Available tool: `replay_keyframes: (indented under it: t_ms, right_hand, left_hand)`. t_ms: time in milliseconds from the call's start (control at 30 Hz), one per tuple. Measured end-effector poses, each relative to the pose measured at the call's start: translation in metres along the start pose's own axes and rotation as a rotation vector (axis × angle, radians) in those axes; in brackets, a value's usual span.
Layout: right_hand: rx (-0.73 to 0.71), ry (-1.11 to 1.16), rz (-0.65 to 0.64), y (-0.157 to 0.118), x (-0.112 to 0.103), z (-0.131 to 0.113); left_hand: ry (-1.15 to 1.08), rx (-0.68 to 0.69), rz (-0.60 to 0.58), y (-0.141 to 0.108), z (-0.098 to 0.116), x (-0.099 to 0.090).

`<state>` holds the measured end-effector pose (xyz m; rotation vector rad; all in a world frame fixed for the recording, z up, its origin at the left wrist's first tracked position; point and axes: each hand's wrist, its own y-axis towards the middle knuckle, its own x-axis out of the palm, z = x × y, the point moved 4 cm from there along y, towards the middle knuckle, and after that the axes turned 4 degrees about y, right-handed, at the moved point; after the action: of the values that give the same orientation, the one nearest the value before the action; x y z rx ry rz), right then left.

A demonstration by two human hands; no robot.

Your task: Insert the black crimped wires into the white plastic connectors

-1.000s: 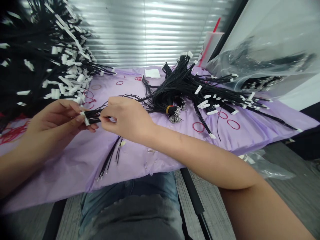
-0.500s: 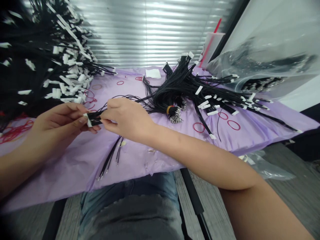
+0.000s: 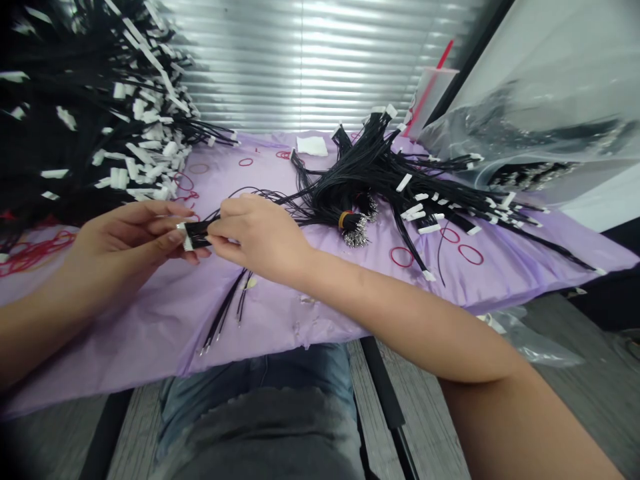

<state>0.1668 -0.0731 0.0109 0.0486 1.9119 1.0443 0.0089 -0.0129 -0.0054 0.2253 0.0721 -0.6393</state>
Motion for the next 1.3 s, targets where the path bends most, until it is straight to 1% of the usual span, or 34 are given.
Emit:
replay_keyframes:
  t_ms: [100,233,400,500,567,633,667,767,800,833,867,933,967,1000,1133,1300]
  right_hand:
    - [-0.001,-0.004,-0.006,-0.001,0.003,-0.001]
    - [0.012,-0.017,-0.049,-0.004,0.009,-0.003]
    - [-0.041,-0.039,0.006,-0.005,0.014,-0.007]
    - [-0.071,-0.072,-0.028,-0.003,0.018,-0.009]
    - [-0.054,-0.093,-0.059,-0.002,0.017,-0.009]
    - [-0.033,-0.116,-0.088,0.001,0.009,-0.008]
    - [-0.041,-0.131,-0.084,0.002,0.002,-0.009]
    - [-0.106,-0.149,-0.011,0.007,-0.028,-0.015]
    - [-0.117,-0.123,-0.019,0.008,-0.036,-0.017]
    - [-0.129,-0.07,-0.084,0.009,-0.041,-0.018]
    - [-0.148,0.001,-0.207,0.008,-0.041,-0.019]
    - [-0.158,0.095,-0.491,0.004,-0.034,-0.017]
    - [-0.152,0.106,-0.607,0.001,-0.028,-0.014]
    - [-0.138,0.098,-0.681,-0.002,-0.022,-0.01]
    - [-0.08,0.098,-0.779,-0.006,-0.009,0.005]
    - [0.049,0.098,-0.924,-0.007,-0.011,0.009]
  left_hand:
    - [-0.012,-0.017,0.011,-0.001,-0.002,0.002]
    - [-0.026,-0.07,0.041,-0.003,-0.006,0.003]
    - [-0.049,-0.083,0.06,-0.004,-0.008,0.002]
    - [-0.056,-0.091,0.064,-0.005,-0.006,0.004]
    - [-0.104,-0.081,0.076,-0.005,-0.001,0.007]
    - [-0.173,-0.062,0.078,-0.004,0.004,0.01]
    - [-0.201,-0.05,0.07,-0.003,0.006,0.011]
    - [-0.23,-0.043,0.043,0.001,0.008,0.01]
    - [-0.229,-0.054,0.049,0.003,0.007,0.008]
    - [-0.231,-0.069,0.06,0.005,0.004,0.004]
    - [-0.234,-0.086,0.077,0.008,0.001,0.0]
    - [-0.241,-0.119,0.106,0.013,-0.007,-0.008]
    - [-0.24,-0.133,0.115,0.015,-0.01,-0.011]
    - [-0.235,-0.146,0.113,0.017,-0.013,-0.013]
    - [-0.232,-0.179,0.052,0.019,-0.019,-0.013]
    - [-0.229,-0.208,-0.02,0.017,-0.018,-0.007]
